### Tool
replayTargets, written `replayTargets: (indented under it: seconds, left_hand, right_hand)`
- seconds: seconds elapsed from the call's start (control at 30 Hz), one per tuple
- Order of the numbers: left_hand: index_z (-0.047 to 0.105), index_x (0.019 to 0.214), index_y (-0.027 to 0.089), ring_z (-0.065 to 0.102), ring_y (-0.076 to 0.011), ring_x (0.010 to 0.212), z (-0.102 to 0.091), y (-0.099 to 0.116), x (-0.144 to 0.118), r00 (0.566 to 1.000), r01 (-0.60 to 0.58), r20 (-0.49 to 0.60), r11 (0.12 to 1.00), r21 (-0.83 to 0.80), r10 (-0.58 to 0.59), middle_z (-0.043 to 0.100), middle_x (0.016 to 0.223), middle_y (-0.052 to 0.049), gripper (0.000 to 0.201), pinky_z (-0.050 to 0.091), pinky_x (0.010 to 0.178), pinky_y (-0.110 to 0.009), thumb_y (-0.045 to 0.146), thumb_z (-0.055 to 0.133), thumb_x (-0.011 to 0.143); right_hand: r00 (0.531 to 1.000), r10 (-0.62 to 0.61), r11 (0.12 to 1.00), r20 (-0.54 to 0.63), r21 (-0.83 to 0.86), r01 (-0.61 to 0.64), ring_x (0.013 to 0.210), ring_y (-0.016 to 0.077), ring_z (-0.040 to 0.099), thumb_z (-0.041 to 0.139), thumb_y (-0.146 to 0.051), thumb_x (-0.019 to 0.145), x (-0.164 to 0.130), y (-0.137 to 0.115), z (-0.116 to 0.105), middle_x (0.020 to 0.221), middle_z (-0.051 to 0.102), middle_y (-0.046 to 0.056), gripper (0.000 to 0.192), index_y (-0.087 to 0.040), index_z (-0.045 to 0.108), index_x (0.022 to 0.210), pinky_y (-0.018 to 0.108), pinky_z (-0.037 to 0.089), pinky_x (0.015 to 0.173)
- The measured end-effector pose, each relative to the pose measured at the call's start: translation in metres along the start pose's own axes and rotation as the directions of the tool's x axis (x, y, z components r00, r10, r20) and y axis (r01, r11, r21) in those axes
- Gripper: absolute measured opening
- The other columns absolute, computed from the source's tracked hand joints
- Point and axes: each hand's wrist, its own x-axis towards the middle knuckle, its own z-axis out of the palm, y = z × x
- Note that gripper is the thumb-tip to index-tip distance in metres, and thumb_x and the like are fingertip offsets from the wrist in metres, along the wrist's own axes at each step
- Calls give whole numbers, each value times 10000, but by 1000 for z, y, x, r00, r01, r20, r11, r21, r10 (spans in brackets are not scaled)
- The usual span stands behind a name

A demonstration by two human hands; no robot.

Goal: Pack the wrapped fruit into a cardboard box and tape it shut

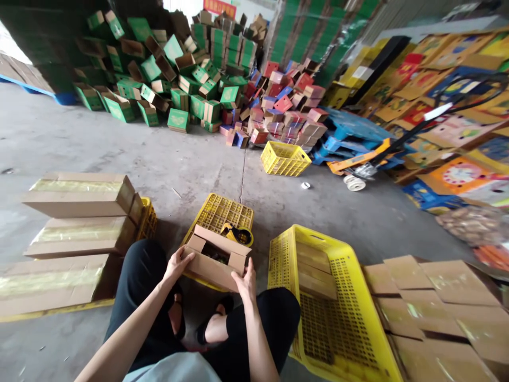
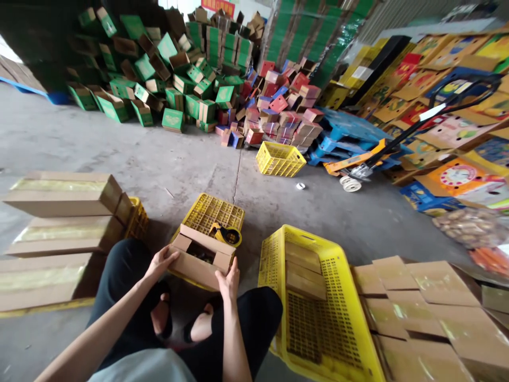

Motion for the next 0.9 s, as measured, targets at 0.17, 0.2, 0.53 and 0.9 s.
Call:
replayTargets:
  seconds: [0.17,0.2,0.53,0.9]
  left_hand:
    - [726,1266,159,730,-366,1221,3,-4,5,1000,-2,-4,998,-70,1,787,1270,-170,753,564,1061,-462,650,824,703]
    - [724,1269,162,723,-366,1238,3,-4,7,1000,-4,-11,998,-68,3,780,1287,-173,741,556,1075,-464,631,831,705]
    - [747,1226,180,729,-363,1237,5,0,8,999,20,-36,999,-34,-21,780,1290,-171,597,575,1049,-458,491,866,730]
    - [692,1359,190,678,-359,1318,7,5,1,997,-8,-79,1000,-20,6,767,1312,-151,647,539,1104,-465,406,830,765]
  right_hand:
    - [996,-91,996,17,-20,91,993,339,740,760,-242,620,11,-7,-5,1000,686,61,920,-203,568,1519,419,595,911]
    - [994,-112,993,16,-24,112,987,335,739,756,-232,613,12,-8,-6,990,680,53,907,-210,582,1503,413,593,914]
    - [984,-171,985,56,0,171,834,300,696,719,-216,629,13,-12,-16,927,660,50,849,-196,627,1473,432,600,895]
    - [992,-115,993,60,22,114,857,299,681,695,-265,666,7,-11,-17,930,634,43,775,-218,659,1439,452,587,927]
